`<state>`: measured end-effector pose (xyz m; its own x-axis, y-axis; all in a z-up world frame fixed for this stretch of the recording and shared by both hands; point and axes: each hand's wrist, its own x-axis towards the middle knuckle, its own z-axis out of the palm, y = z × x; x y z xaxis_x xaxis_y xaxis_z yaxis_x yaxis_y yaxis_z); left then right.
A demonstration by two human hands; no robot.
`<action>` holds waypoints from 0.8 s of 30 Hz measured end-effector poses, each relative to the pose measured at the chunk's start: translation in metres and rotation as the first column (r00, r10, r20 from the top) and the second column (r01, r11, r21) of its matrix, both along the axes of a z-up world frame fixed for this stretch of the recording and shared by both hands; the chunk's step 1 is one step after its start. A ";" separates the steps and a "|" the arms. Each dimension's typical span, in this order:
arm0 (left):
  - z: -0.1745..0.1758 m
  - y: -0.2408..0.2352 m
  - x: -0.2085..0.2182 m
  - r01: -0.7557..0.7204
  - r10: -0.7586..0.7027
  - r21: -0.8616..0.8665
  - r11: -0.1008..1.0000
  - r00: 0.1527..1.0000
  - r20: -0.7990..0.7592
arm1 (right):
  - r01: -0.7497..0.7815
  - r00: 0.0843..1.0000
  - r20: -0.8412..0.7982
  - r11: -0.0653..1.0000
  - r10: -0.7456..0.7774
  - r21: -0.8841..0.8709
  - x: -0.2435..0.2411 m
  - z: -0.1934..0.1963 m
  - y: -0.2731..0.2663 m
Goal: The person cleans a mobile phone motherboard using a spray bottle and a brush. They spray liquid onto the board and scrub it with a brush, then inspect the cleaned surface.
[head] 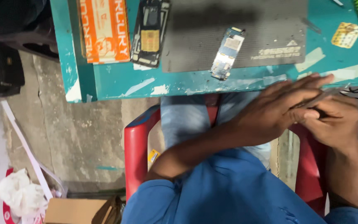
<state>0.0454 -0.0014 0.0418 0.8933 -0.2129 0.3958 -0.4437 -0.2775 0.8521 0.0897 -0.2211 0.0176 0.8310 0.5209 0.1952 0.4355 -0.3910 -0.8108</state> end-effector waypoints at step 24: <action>-0.022 0.137 -0.003 -0.475 0.317 0.597 0.646 0.879 0.356 | -0.061 0.833 0.547 0.996 0.089 -0.070 0.058 0.006 0.090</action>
<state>0.0421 0.1360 0.0195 0.8701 -0.1290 0.4757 -0.2930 -0.9115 0.2887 0.1475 -0.1312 0.0239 0.5528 0.5978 0.5806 0.8328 -0.3708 -0.4111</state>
